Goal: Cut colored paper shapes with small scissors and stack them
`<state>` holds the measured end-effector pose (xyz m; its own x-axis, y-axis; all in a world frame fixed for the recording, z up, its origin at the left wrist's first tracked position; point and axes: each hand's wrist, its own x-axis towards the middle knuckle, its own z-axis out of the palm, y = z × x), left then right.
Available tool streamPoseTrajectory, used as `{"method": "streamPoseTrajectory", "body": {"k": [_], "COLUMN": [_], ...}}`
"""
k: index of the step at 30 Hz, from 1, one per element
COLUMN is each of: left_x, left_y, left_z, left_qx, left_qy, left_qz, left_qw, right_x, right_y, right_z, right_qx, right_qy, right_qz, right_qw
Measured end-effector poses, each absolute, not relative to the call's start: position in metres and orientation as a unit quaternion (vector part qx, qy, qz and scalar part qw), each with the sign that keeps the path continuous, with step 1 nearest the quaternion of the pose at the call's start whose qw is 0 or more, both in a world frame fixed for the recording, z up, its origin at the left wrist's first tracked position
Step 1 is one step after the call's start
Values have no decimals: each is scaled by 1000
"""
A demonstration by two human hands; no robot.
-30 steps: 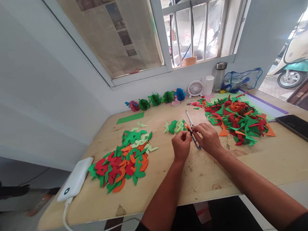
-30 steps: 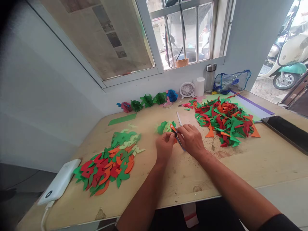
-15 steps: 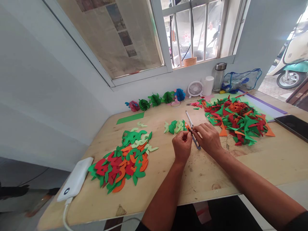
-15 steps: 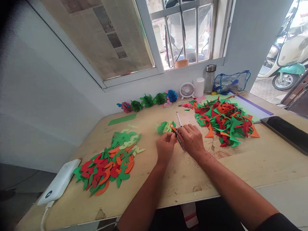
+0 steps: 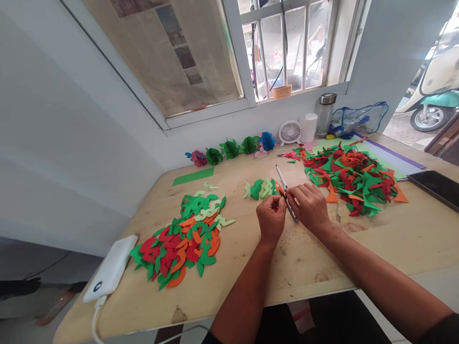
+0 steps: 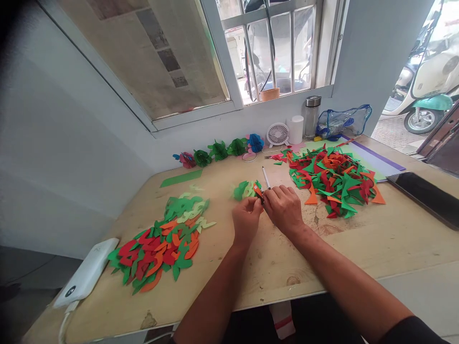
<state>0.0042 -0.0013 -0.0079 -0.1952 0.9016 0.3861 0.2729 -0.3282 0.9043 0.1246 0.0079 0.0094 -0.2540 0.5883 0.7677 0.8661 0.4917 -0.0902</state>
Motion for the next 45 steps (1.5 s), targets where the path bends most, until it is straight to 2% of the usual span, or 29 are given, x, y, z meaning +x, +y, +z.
{"method": "streamPoseTrajectory", "body": {"k": [15,23,32,38,45], "left_x": [5,3,14,12,7], "left_y": [0,7,12,14,8], "left_z": [-10,-6,-12,-12,-11], "left_qx": [542,512,579,533,469], "left_qy": [512,484,465,495,455], "left_qz": [594,589,544,564,608], "left_qw": [302,396,391,392,451], "right_x": [126,129,137,140,135], "right_y": [7,10,21,24,19], "right_z": [10,10,5,3,7], "right_qx": [-469,-503,-532,-537,-529], "right_qy": [-766,-686,-585,-565,-582], "right_qz": [-91,85,180,230,267], "right_qw": [430,519,585,583,557]}}
